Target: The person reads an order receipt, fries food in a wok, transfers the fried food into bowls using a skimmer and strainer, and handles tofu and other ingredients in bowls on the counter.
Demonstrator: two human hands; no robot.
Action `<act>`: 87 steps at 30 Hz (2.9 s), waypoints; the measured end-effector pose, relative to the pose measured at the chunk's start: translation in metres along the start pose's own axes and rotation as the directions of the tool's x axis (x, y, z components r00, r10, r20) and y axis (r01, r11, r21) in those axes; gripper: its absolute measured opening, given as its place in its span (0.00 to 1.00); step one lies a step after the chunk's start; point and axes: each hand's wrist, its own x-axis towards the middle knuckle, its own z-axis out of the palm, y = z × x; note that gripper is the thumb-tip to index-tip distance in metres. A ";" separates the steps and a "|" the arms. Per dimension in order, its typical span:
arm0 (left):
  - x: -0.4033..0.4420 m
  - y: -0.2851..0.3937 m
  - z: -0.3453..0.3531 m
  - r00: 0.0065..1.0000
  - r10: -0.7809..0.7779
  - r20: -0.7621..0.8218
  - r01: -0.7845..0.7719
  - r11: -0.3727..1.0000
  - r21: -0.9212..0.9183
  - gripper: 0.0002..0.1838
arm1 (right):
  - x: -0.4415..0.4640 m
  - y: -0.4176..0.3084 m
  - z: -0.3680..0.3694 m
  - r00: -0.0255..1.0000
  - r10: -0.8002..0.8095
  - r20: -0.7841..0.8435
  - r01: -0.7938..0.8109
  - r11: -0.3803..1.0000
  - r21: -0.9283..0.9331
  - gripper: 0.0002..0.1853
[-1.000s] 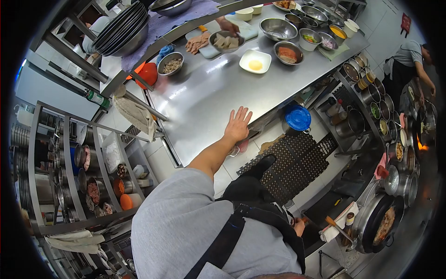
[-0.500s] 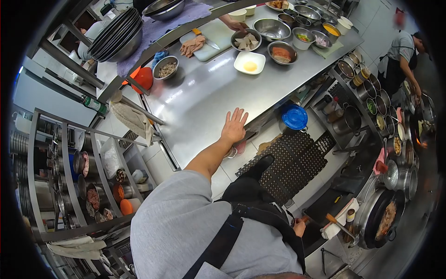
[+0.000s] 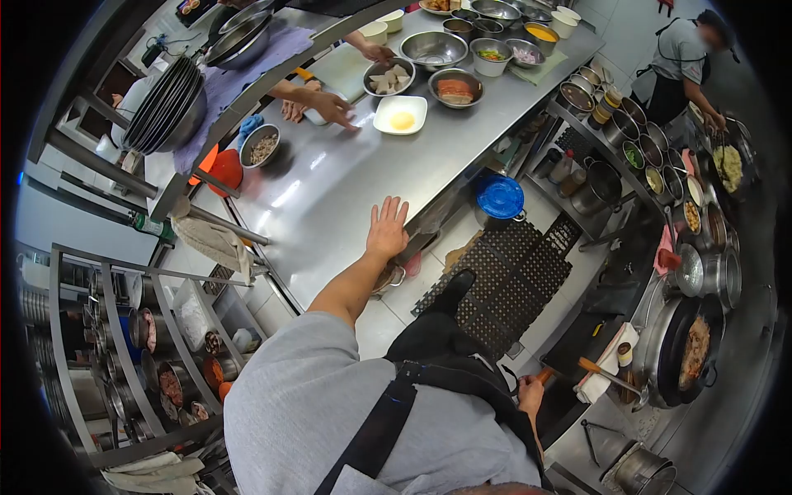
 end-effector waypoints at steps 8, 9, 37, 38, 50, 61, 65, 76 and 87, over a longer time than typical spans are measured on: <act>0.001 0.004 -0.002 1.000 -0.018 0.023 0.018 1.000 0.002 0.38 | -0.009 0.024 0.003 0.996 0.086 0.012 -0.086 0.996 0.024 0.10; 0.000 0.002 -0.002 1.000 -0.002 0.027 0.002 1.000 0.003 0.38 | -0.001 0.037 0.014 0.995 0.100 0.011 -0.100 0.994 0.032 0.10; 0.006 0.032 0.022 0.998 -0.049 0.038 0.046 0.995 0.094 0.40 | 0.004 0.066 0.022 0.874 0.459 0.160 -0.454 0.888 -0.071 0.14; 0.011 0.037 0.022 0.993 -0.089 0.083 0.080 0.991 0.105 0.42 | 0.015 0.063 0.021 0.876 0.460 0.146 -0.455 0.888 -0.071 0.14; 0.091 0.065 0.017 0.808 -0.375 0.454 0.275 0.922 0.273 0.48 | 0.137 -0.074 -0.048 0.979 0.186 0.082 -0.194 0.974 0.113 0.12; 0.116 0.041 0.045 0.728 -0.392 0.562 0.291 0.920 0.264 0.47 | 0.159 -0.087 -0.070 0.948 0.284 0.142 -0.289 0.957 0.013 0.13; 0.117 0.025 0.054 0.714 -0.383 0.586 0.294 0.924 0.246 0.47 | 0.156 -0.070 -0.064 0.961 0.255 0.107 -0.251 0.967 -0.046 0.12; 0.118 0.001 0.071 0.694 -0.359 0.624 0.314 0.931 0.187 0.46 | 0.185 -0.110 -0.090 0.952 0.270 0.143 -0.267 0.963 -0.038 0.13; 0.115 -0.019 0.085 0.707 -0.308 0.637 0.300 0.946 0.124 0.45 | 0.180 -0.113 -0.061 0.987 0.146 0.068 -0.149 0.988 0.032 0.10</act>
